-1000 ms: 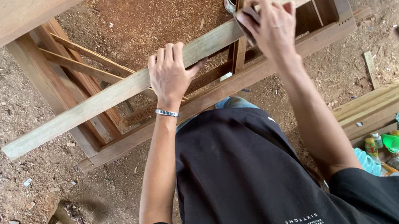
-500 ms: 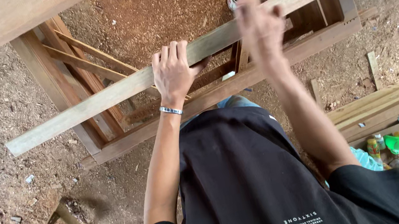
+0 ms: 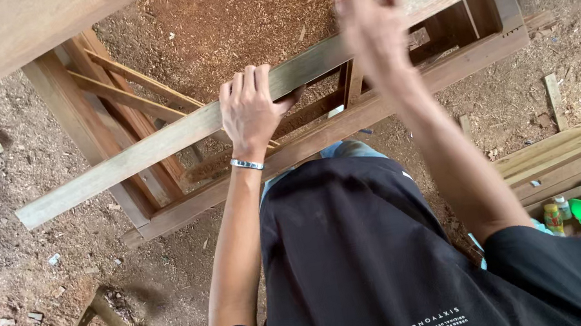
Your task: The person sands a long wooden plank with a piece of sandpaper, rubbing the flat faces and the edges by hand while holding the wood steady.
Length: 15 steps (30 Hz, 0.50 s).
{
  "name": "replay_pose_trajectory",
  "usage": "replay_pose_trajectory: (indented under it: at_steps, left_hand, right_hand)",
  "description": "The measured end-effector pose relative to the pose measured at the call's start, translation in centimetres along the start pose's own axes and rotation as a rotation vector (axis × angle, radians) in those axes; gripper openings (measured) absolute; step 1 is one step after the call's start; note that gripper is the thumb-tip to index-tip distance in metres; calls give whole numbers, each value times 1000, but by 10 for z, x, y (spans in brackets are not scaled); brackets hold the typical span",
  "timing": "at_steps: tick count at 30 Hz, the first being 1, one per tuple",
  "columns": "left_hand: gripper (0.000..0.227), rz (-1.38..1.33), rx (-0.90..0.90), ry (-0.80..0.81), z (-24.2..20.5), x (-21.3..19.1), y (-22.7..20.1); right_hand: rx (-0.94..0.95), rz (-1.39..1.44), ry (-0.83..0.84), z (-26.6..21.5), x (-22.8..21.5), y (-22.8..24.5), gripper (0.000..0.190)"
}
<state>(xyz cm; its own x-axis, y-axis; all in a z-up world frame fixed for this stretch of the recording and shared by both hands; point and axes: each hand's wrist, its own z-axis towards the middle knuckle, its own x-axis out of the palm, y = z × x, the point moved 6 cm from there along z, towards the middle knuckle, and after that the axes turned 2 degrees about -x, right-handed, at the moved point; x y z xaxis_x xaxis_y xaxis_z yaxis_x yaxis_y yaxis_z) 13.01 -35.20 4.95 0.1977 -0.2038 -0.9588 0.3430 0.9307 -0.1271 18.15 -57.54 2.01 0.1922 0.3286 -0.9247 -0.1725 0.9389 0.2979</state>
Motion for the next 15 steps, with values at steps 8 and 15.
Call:
replay_pose_trajectory:
  at_steps: [8,15]
  left_hand:
    - [79,10,-7,58,-1,11,0]
    - [83,19,-10,-46,13,-6,-29]
  right_hand:
    - [90,83,125,-28,-3,-24,14]
    - [513,1201,24,-10,39,-64,32]
